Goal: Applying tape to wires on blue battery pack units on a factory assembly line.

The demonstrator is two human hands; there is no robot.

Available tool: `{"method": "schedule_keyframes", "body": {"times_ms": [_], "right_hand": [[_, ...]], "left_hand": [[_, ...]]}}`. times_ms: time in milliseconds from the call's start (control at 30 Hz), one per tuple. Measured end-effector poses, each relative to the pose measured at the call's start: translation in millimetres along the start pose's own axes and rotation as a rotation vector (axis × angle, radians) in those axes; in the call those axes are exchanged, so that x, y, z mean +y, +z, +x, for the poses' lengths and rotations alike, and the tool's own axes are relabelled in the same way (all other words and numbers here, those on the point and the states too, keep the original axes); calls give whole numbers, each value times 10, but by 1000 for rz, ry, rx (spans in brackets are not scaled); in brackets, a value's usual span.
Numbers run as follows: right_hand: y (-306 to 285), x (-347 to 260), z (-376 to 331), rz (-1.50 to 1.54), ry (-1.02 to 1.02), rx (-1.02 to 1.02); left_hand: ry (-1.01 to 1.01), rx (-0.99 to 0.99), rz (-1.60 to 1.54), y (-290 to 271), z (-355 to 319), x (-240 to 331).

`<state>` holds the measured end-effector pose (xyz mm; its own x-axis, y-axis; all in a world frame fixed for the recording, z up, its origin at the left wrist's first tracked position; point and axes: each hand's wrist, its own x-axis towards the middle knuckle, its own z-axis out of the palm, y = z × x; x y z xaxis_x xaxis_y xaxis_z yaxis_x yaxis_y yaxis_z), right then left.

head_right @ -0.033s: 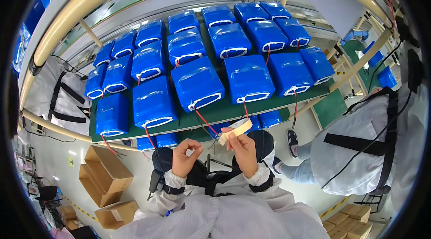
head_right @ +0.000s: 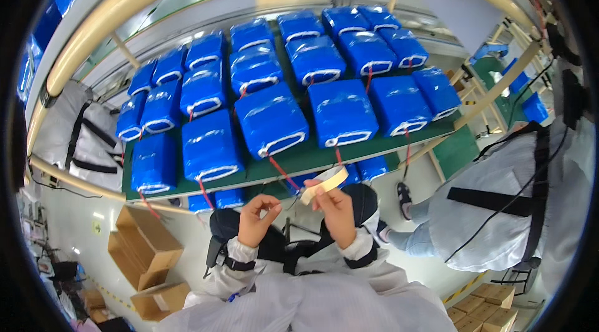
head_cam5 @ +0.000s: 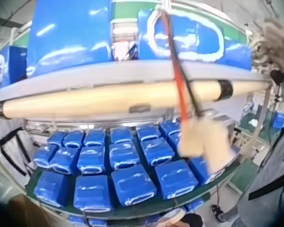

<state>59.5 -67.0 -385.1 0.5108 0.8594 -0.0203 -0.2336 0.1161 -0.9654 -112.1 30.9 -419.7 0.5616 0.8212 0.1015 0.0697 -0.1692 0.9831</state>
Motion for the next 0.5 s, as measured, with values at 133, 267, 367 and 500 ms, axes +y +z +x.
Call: {"method": "schedule_keyframes", "body": {"times_ms": [133, 267, 367, 500], "right_hand": [[-13, -10, -7, 39, 72, -42], [-138, -65, 105, -71, -43, -125], [-397, -662, 261, -273, -203, -174], [-897, -2662, 502, -923, -709, -75]], "left_hand": [[-64, 19, -112, 163, 115, 71], [744, 85, 410, 219, 252, 257], [727, 20, 521, 197, 322, 329], [708, -37, 569, 121, 502, 376]]}}
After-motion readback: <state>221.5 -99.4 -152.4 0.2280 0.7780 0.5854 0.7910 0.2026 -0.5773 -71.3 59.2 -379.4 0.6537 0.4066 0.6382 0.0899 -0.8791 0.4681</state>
